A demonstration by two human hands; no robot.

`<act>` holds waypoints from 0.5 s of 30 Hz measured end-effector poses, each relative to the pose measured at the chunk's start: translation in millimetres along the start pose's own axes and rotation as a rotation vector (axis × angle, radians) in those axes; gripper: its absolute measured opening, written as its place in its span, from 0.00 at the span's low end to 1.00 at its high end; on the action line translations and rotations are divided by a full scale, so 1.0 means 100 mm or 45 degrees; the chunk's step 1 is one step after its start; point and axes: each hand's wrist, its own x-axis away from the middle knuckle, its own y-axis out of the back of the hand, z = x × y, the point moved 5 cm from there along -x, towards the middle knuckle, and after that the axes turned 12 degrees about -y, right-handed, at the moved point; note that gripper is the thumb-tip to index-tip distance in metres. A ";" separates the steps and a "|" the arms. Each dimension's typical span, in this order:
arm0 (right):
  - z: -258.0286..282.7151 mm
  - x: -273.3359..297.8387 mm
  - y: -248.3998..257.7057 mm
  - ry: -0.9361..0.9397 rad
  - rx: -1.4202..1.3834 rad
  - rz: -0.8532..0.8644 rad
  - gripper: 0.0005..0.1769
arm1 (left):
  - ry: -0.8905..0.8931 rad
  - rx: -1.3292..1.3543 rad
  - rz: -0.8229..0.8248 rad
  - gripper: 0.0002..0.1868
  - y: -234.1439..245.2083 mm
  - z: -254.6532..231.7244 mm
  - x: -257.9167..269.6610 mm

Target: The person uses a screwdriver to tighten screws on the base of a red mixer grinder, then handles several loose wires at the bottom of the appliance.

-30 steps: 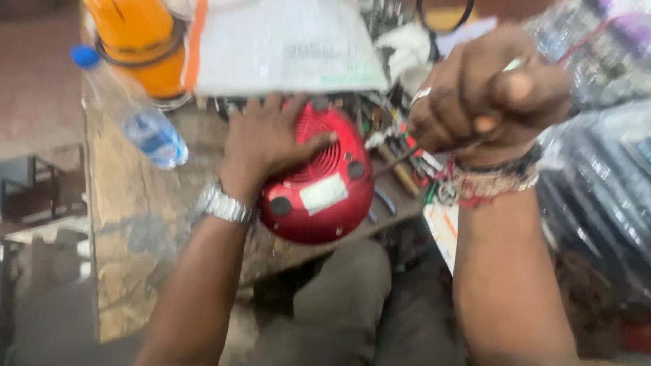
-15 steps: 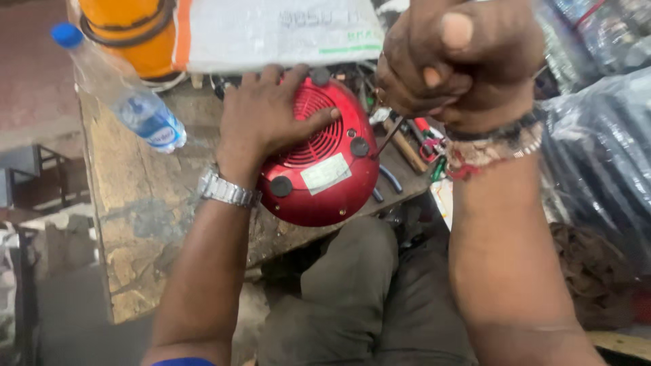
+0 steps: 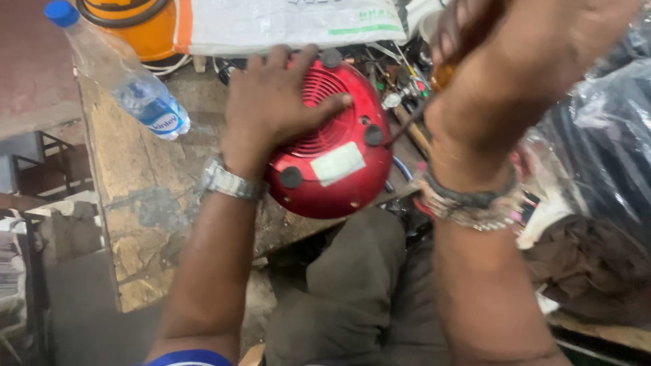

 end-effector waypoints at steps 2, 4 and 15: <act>0.11 -0.13 -0.12 -0.086 -0.082 0.154 0.24 | -0.019 -0.025 -0.051 0.49 0.05 -0.01 0.01; 0.13 -0.31 -0.14 -0.245 -0.262 0.573 0.24 | -0.036 -0.030 -0.053 0.48 0.04 -0.02 0.03; -0.60 -0.20 0.42 -0.134 -0.165 0.201 0.25 | 0.033 0.018 -0.064 0.46 0.00 -0.03 0.01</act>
